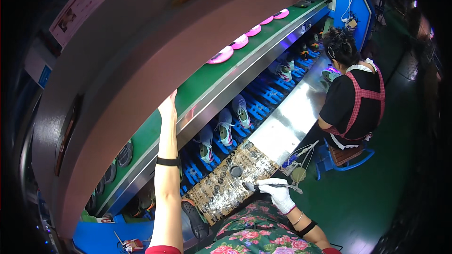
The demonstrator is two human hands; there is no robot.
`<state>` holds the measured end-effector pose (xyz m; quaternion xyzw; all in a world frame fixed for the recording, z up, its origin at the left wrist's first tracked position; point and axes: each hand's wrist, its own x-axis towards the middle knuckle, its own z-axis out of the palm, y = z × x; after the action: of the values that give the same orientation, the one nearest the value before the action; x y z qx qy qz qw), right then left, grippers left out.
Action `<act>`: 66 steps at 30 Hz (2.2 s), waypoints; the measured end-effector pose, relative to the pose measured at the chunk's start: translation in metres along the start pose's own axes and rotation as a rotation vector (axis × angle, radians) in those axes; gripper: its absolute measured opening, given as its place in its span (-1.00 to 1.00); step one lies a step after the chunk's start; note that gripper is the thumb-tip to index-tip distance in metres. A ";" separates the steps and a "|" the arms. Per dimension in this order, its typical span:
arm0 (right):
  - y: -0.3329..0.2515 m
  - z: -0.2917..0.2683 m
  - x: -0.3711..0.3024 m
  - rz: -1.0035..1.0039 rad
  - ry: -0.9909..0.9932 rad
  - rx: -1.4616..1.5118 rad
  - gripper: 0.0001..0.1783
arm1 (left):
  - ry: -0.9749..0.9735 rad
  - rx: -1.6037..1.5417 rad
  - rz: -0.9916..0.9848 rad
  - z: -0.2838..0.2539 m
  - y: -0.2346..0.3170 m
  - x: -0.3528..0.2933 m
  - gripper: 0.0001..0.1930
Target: Applying adhesive to the surfaces of various shoe soles using a brush on an assembly line.
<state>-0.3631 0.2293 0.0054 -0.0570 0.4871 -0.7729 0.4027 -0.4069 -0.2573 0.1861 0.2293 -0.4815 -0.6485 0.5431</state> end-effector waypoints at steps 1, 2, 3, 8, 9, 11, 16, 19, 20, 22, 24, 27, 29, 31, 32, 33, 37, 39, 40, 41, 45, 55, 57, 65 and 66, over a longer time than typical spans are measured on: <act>0.001 0.001 0.001 -0.003 -0.041 -0.019 -0.76 | 0.033 0.160 0.033 -0.012 0.004 -0.008 -0.80; 0.001 0.005 0.002 0.020 -0.055 -0.033 -0.76 | 0.044 0.242 0.059 -0.020 0.009 -0.012 -0.81; 0.001 0.008 0.006 0.023 -0.089 -0.054 -0.76 | 0.058 0.243 0.062 -0.024 0.016 -0.010 -0.81; 0.000 0.020 0.002 0.044 -0.156 -0.058 -0.77 | 0.144 0.146 0.098 -0.044 0.036 -0.031 -0.83; -0.003 0.022 0.001 0.054 -0.153 -0.065 -0.77 | 0.123 0.093 0.083 -0.049 0.040 -0.045 -0.84; -0.010 0.023 0.001 0.053 -0.116 0.041 -0.76 | 0.120 0.216 -0.020 -0.030 0.059 -0.095 -0.88; -0.051 0.031 0.009 0.010 -0.148 0.083 -0.72 | 0.007 0.341 0.043 -0.073 0.085 -0.203 -0.13; -0.075 0.039 0.013 -0.026 -0.133 0.117 -0.71 | -0.024 0.198 -0.117 -0.084 0.084 -0.252 0.10; -0.077 0.040 0.015 -0.069 -0.142 0.105 -0.71 | 0.026 0.171 -0.155 -0.083 0.077 -0.259 0.13; -0.097 0.055 0.013 -0.083 -0.210 0.106 -0.75 | 0.068 0.102 -0.268 -0.087 0.068 -0.256 0.00; -0.115 0.076 0.009 -0.123 -0.286 0.076 -0.78 | 0.076 0.049 -0.343 -0.095 0.053 -0.242 -0.18; -0.115 0.100 0.021 -0.143 -0.276 0.158 -0.79 | 0.035 0.136 -0.408 -0.106 0.031 -0.227 -0.49; -0.122 0.110 0.019 -0.204 -0.285 0.102 -0.79 | 0.114 0.047 -0.418 -0.077 0.038 -0.224 -0.59; -0.130 0.118 0.019 -0.531 -0.392 -0.249 -0.78 | 0.052 0.028 -0.433 -0.089 0.030 -0.225 -0.65; -0.132 0.122 0.020 -0.652 -0.433 -0.315 -0.79 | 0.000 -0.043 -0.430 -0.096 0.026 -0.231 -0.66; -0.137 0.131 0.017 -0.293 -0.379 0.081 -0.80 | -0.013 -0.032 -0.411 -0.089 0.029 -0.238 -0.62; -0.153 0.146 0.010 -0.236 -0.403 -0.143 -0.79 | -0.070 -0.301 -0.549 -0.092 0.018 -0.284 -0.45; -0.152 0.146 0.012 -0.391 -0.435 -0.376 -0.81 | -0.307 -0.416 -0.582 -0.079 0.032 -0.305 -0.21; -0.155 0.150 0.010 -0.359 -0.391 -0.369 -0.81 | -0.279 -0.371 -0.583 -0.065 0.042 -0.311 -0.14; -0.155 0.150 0.010 -0.344 -0.388 -0.369 -0.81 | -0.252 -0.327 -0.585 -0.052 0.052 -0.316 -0.06; -0.157 0.159 0.016 -0.595 -0.436 -0.528 -0.82 | -0.323 -0.486 -0.637 -0.059 0.054 -0.339 0.13; -0.139 0.150 0.027 -0.980 -0.524 -1.008 -0.72 | 0.009 -0.471 -0.847 -0.049 0.056 -0.351 0.04; -0.131 0.142 0.030 -1.001 -0.522 -1.032 -0.70 | 0.021 -0.385 -0.787 -0.045 0.054 -0.355 0.03; -0.115 0.144 0.010 -0.990 -0.534 -1.099 -0.56 | -0.003 -0.301 -0.763 -0.046 0.032 -0.371 0.06; -0.113 0.149 0.005 -0.984 -0.522 -1.075 -0.60 | -0.088 -0.444 -0.816 -0.067 0.014 -0.380 0.06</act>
<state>-0.3587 0.1438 0.1711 -0.6348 0.6031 -0.4820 0.0317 -0.2292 0.0699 0.0835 0.2507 -0.2241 -0.9056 0.2587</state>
